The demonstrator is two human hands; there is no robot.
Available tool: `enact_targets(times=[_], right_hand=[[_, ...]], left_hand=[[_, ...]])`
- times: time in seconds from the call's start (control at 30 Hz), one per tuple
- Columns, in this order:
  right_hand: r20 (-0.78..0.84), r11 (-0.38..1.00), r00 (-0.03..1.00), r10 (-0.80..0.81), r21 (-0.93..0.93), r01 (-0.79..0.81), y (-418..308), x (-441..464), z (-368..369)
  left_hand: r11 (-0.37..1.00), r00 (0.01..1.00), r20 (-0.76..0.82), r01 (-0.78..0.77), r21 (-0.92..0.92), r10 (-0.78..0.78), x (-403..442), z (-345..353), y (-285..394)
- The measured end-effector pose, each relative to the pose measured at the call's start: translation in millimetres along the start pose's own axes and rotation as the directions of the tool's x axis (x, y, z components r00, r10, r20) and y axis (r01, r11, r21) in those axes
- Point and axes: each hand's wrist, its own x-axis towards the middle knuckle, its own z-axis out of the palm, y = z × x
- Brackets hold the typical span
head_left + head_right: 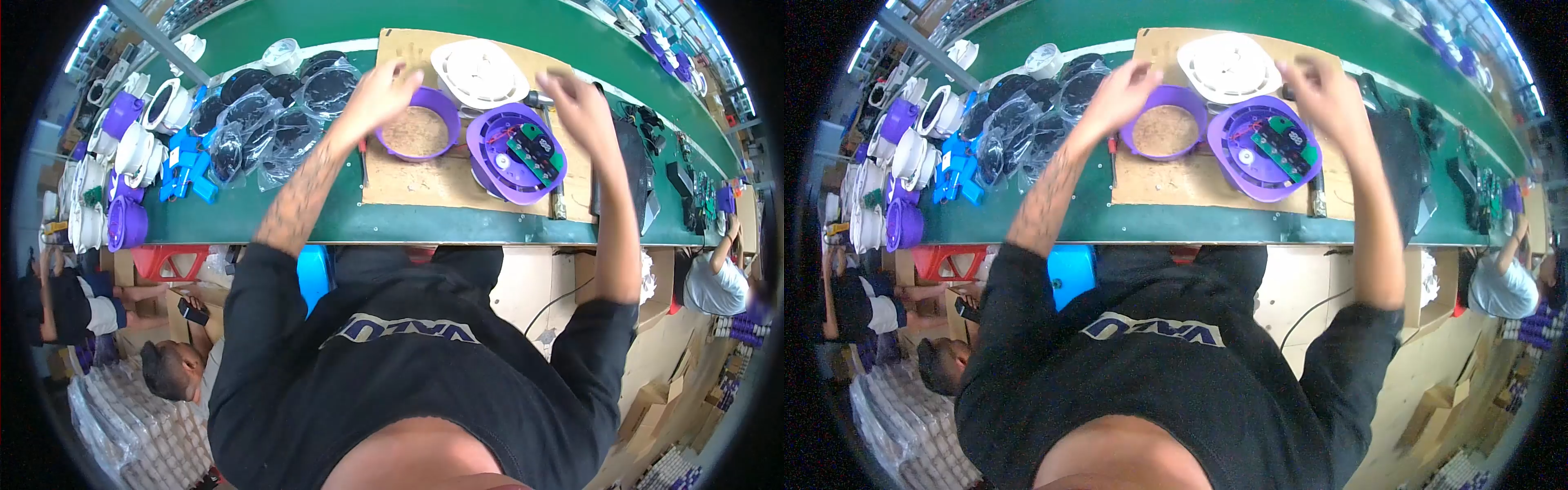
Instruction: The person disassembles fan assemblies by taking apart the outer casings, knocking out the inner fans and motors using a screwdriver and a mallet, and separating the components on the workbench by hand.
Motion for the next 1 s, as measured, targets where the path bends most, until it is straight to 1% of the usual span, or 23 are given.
enact_targets(times=[0.07,0.13,0.17,0.2,0.27,0.3,0.33,0.37,0.4,0.43,0.47,0.53,0.57,0.6,0.67,0.7,0.73,0.77,0.8,0.83,0.87,0.93,1.0], right_hand=[[0.2,0.954,0.941,0.274,0.069,-0.293,41.6,61.1,23.8],[0.587,0.856,0.75,0.305,0.176,-0.487,34.4,75.5,34.5],[0.654,0.854,0.724,0.22,0.23,-0.467,53.8,88.7,55.9],[0.595,0.83,0.779,0.198,0.32,-0.456,58.7,91.4,72.8],[0.478,0.89,0.866,0.149,0.317,-0.328,49.7,97.2,72.1],[0.38,0.911,0.912,0.153,0.305,-0.279,31.5,95.2,60.9],[0.273,0.928,0.95,0.153,0.29,-0.233,14.9,93.8,49.3],[0.316,0.897,0.946,0.077,0.393,-0.204,16.8,103.0,47.7],[0.297,0.878,0.953,0.056,0.44,-0.189,-5.2,92.8,35.3],[0.291,0.888,0.957,-0.008,0.442,-0.127,-21.8,83.0,27.2],[0.285,0.893,0.956,-0.072,0.445,-0.066,-35.4,72.1,22.2],[0.386,0.963,0.913,-0.129,0.27,0.022,-61.9,48.8,19.3],[0.372,0.95,0.907,-0.199,0.302,0.085,-57.0,44.1,40.1],[0.496,0.984,0.861,-0.11,0.176,0.024,-65.3,42.9,44.9],[0.372,0.961,0.887,-0.275,0.121,0.247,-45.7,49.6,87.5],[0.374,0.96,0.884,-0.28,0.118,0.254,-47.6,50.9,90.3],[0.437,0.955,0.856,-0.275,0.021,0.296,-49.2,53.2,91.2],[0.499,0.938,0.827,-0.258,-0.075,0.338,-50.0,54.4,90.7],[0.497,0.937,0.829,-0.257,-0.081,0.339,-48.3,52.4,86.6],[0.304,0.935,0.907,-0.291,-0.108,0.337,-42.7,46.6,78.9],[0.099,0.935,0.944,-0.316,-0.134,0.327,-36.2,38.9,69.7],[0.05,0.994,0.998,-0.039,-0.099,0.043,-24.3,14.9,24.2],[-0.072,0.963,0.981,0.18,-0.191,-0.191,15.9,-20.9,-4.0]], left_hand=[[0.981,0.993,0.065,0.08,0.178,-0.093,47.7,15.8,4.9],[1.0,0.942,0.336,-0.018,0.001,0.017,95.8,45.9,-23.7],[0.995,0.944,0.329,0.037,-0.087,-0.006,93.7,51.6,-13.8],[0.996,0.946,0.324,0.049,-0.081,-0.02,92.0,52.3,-5.1],[0.987,0.983,0.175,0.087,-0.138,-0.062,89.0,49.3,7.2],[0.979,0.994,0.108,-0.014,-0.202,0.036,96.2,50.1,2.7],[0.97,0.998,0.014,-0.05,-0.236,0.055,90.1,38.3,19.4],[0.929,0.999,-0.014,-0.033,-0.369,0.03,83.1,25.3,33.5],[0.917,0.994,-0.029,-0.108,-0.384,0.106,84.4,8.8,29.8],[0.857,0.995,0.049,-0.048,-0.512,0.085,61.1,-19.9,47.1],[0.844,0.997,0.045,-0.033,-0.536,0.067,33.2,-42.4,60.2],[0.85,1.0,-0.003,0.02,-0.526,-0.025,-13.6,-57.0,55.6],[0.886,0.999,-0.036,-0.016,-0.464,0.0,-24.8,-54.2,33.9],[0.915,0.997,-0.068,-0.047,-0.401,0.021,-38.0,-48.6,12.2],[0.958,0.991,-0.113,0.034,-0.285,-0.069,-50.2,-38.7,-11.8],[0.989,0.979,-0.187,0.058,-0.135,-0.083,-58.2,-36.8,0.0],[0.996,0.977,-0.197,0.069,-0.047,-0.077,-60.5,-34.1,-6.7],[0.989,0.983,-0.123,0.141,0.046,-0.135,-61.1,-36.7,-3.8],[0.968,0.979,-0.051,0.204,0.144,-0.198,-61.9,-38.6,-1.1],[0.969,0.979,-0.05,0.201,0.141,-0.196,-62.9,-35.7,-3.5],[0.978,0.982,-0.122,0.158,0.138,-0.141,-64.3,-30.9,-8.5],[0.986,0.978,-0.196,0.105,0.129,-0.078,-62.2,-31.4,-10.9],[0.983,0.964,-0.244,-0.06,0.172,0.102,-62.7,-40.3,-2.7]])
